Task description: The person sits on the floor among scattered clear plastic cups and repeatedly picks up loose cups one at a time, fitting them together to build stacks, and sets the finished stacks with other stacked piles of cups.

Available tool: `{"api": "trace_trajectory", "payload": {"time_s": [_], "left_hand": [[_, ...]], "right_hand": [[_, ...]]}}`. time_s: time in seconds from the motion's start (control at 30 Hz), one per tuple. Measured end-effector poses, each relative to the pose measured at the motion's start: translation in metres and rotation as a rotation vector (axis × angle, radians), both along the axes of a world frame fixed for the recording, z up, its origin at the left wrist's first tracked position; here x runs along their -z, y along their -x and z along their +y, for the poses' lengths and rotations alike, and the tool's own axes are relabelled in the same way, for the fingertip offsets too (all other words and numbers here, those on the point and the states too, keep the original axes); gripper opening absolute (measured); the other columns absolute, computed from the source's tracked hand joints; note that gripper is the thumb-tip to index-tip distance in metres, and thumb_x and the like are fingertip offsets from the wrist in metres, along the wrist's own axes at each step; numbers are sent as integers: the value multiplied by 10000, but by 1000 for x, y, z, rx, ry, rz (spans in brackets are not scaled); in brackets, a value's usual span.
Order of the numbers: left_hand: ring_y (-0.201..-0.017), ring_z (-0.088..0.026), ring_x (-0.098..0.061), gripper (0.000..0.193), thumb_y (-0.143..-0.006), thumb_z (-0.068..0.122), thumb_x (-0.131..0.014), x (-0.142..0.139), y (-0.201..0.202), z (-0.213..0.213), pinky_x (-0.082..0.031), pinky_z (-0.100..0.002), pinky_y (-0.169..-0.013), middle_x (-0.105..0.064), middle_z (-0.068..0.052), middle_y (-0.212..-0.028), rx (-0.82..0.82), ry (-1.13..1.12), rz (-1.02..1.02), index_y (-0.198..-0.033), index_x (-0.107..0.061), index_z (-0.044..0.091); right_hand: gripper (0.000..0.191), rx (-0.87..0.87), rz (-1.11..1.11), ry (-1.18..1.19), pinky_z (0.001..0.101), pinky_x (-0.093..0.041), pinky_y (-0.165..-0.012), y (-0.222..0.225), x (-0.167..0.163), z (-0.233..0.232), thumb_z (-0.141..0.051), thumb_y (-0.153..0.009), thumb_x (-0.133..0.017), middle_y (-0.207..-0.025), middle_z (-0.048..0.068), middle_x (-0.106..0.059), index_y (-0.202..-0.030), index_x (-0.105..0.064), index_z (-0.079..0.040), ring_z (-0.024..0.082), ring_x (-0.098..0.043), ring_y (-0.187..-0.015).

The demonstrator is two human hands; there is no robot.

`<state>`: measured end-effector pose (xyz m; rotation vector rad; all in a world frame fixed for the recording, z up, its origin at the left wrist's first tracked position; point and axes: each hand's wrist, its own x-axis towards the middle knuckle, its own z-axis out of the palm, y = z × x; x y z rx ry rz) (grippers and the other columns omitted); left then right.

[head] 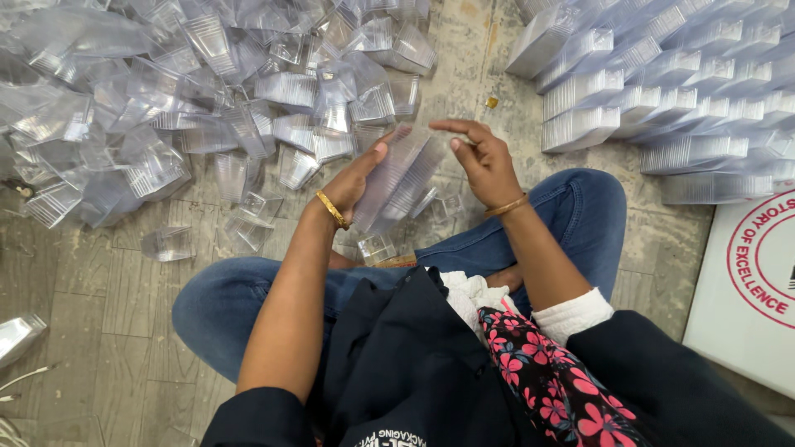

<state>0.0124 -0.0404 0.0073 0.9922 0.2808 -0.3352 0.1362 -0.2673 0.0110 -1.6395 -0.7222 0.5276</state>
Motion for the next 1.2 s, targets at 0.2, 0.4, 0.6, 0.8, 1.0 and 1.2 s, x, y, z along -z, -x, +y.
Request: {"api": "trace_trajectory", "payload": {"time_s": [0.2, 0.4, 0.6, 0.8, 1.0, 1.2], "left_hand": [[-1411, -296, -488, 699, -981, 524, -514, 15, 1, -3, -474, -441, -1110, -425, -100, -1592, -59, 143, -13, -1589, -343, 227], [-1431, -231, -421, 782, -985, 616, -466, 32, 1, -26, -425, -474, -1123, -343, -44, -1638, -78, 177, 19, -1642, -256, 248], [-1249, -253, -594, 722, -983, 603, -441, 18, 10, 9, -521, -470, -1014, -515, -104, -1474, -287, -71, -43, -1576, -332, 207], [-1100, -211, -666, 562, -1047, 499, -422, 8, 20, 27, -562, -401, -922, -663, -91, -1285, -425, -191, 19, -1485, -487, 154], [-990, -165, -673, 424, -1037, 369, -468, 17, 53, 72, -554, -346, -830, -686, -55, -1194, -682, -316, 196, -1390, -574, 161], [-1101, -244, -596, 365, -1001, 378, -572, 43, 68, 100, -473, -425, -898, -688, -42, -1178, -876, -869, 553, -1320, -636, 212]], "right_hand": [[771, -60, -750, 115, 472, -328, -1300, 56, -27, 15, 57, -811, -621, -1696, 211, -202, -1544, -457, -120, 397, -252, -1595], [991, 160, -549, 67, 493, -377, -1218, 77, 18, 10, -152, -644, -937, -1639, 224, -161, -1464, -382, -182, 389, -255, -1530], [890, 1016, 252, -13, 402, -431, -1127, -1, 57, -29, -306, -874, -833, -1499, 181, -491, -1513, -272, -43, 296, -502, -1363], [1254, 1380, 349, 7, 365, -427, -1111, -73, 46, -17, -263, -730, -905, -1512, 233, -417, -1539, 11, 11, 335, -519, -1337], [1502, 1513, 356, 144, 383, -467, -1101, -98, 31, 2, -310, -580, -995, -1442, 322, -453, -1526, 112, 62, 400, -563, -1280], [1484, 1532, 444, 232, 398, -542, -1016, -130, 7, 19, -372, -584, -987, -1369, 363, -483, -1537, 72, 45, 408, -639, -1177]]}}
